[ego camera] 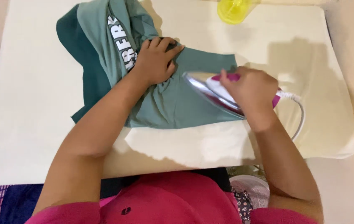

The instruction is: Ironing a green t-shirt on an ironing board using an iron and a water sprayer.

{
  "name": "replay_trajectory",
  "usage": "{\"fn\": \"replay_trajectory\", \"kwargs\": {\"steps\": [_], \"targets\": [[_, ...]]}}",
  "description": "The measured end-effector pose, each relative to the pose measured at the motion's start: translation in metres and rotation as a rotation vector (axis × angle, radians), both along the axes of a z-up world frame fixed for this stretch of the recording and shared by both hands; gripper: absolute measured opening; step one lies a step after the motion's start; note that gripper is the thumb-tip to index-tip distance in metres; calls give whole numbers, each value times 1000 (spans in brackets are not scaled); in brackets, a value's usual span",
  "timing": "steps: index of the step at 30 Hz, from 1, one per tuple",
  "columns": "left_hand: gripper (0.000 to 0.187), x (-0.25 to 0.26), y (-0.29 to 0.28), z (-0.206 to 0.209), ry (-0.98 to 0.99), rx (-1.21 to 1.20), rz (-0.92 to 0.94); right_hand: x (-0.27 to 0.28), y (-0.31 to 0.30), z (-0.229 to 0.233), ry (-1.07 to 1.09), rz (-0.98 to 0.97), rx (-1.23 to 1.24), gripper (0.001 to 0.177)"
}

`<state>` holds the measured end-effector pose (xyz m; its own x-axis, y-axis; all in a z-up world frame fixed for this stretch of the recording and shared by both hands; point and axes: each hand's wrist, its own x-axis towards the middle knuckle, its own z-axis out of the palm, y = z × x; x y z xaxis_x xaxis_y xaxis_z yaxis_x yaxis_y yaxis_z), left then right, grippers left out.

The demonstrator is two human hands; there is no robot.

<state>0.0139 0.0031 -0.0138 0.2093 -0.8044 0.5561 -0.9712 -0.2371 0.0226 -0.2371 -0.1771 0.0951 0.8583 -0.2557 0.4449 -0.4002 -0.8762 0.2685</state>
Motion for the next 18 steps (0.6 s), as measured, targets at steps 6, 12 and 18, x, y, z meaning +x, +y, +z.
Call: {"fn": "replay_trajectory", "kwargs": {"steps": [6,12,18], "targets": [[54,-2,-1,0,21,5,27,-7,-25,3,40,87,19,44],[53,-2,-3,-2,34,-13,12,2,-26,2,18,139,28,37],[54,-1,-3,-2,-38,-57,15,40,-29,6,150,-412,292,54]]}}
